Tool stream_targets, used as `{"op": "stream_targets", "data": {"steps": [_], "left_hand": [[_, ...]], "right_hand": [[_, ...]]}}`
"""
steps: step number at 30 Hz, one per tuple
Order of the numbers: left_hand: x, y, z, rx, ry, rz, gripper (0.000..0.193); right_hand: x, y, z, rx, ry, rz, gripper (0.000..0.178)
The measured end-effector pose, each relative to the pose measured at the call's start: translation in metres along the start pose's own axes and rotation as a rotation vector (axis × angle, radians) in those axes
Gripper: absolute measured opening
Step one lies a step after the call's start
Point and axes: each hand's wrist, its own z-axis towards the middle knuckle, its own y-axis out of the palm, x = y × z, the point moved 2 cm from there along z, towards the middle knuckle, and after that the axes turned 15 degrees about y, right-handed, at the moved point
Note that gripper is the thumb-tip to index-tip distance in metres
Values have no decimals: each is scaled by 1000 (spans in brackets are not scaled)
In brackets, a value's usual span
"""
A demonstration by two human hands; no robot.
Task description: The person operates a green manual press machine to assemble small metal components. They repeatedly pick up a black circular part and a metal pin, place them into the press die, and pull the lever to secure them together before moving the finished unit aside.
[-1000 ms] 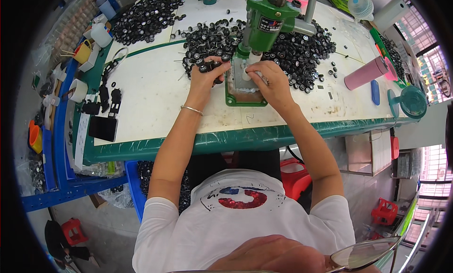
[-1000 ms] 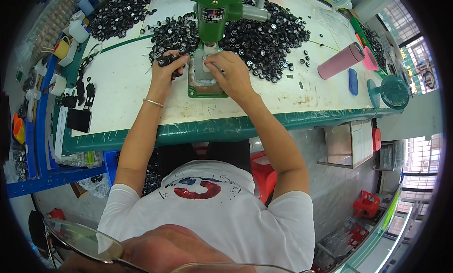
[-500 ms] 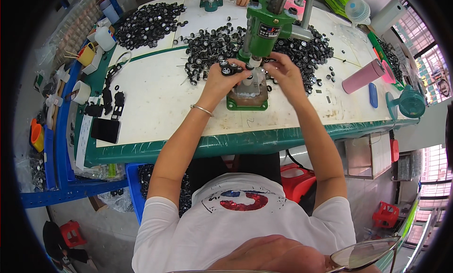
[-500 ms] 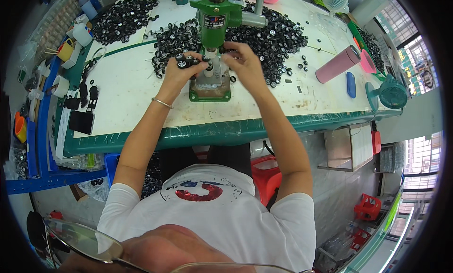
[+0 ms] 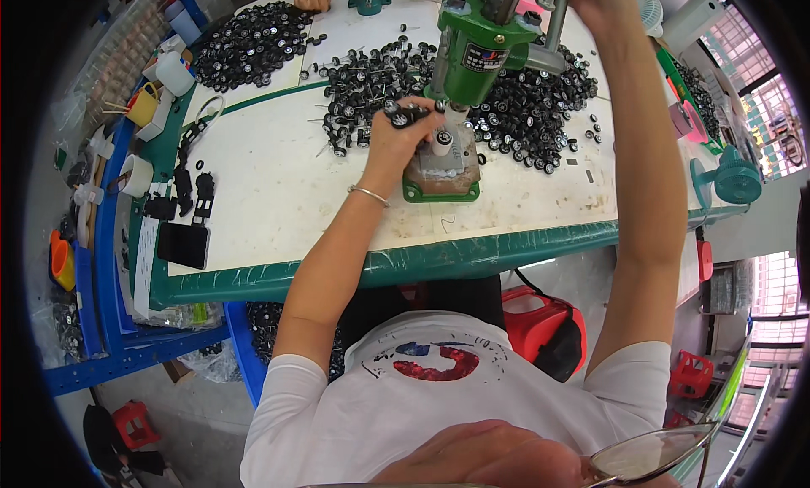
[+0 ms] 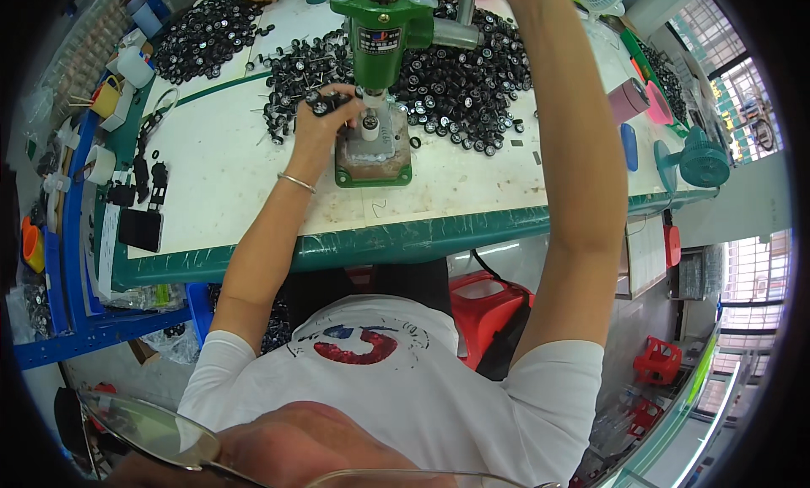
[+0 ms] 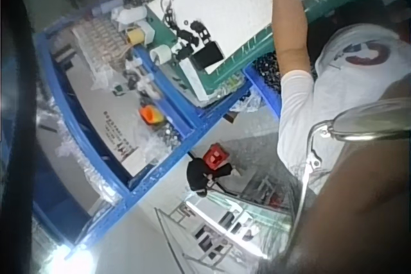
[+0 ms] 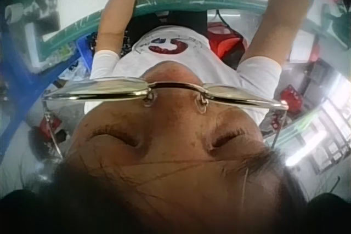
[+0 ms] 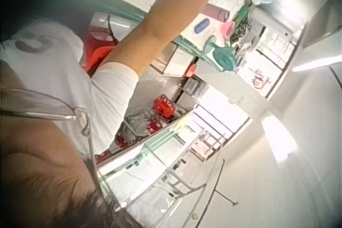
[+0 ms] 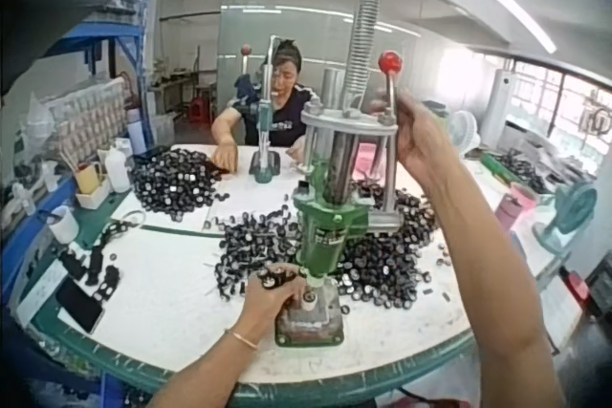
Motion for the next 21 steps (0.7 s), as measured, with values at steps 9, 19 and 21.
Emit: {"op": "stream_targets", "data": {"steps": [9,19,21], "left_hand": [[4,-8,0,-57,19,137,14],[7,10,-10,-117,86,160,14],[4,10,-9,-34,53,57,14]], "right_hand": [[5,-5,39,-120,26,169,19],[7,0,38,153,-108,-43,22],[7,3,33,135,-115,-51,23]]}}
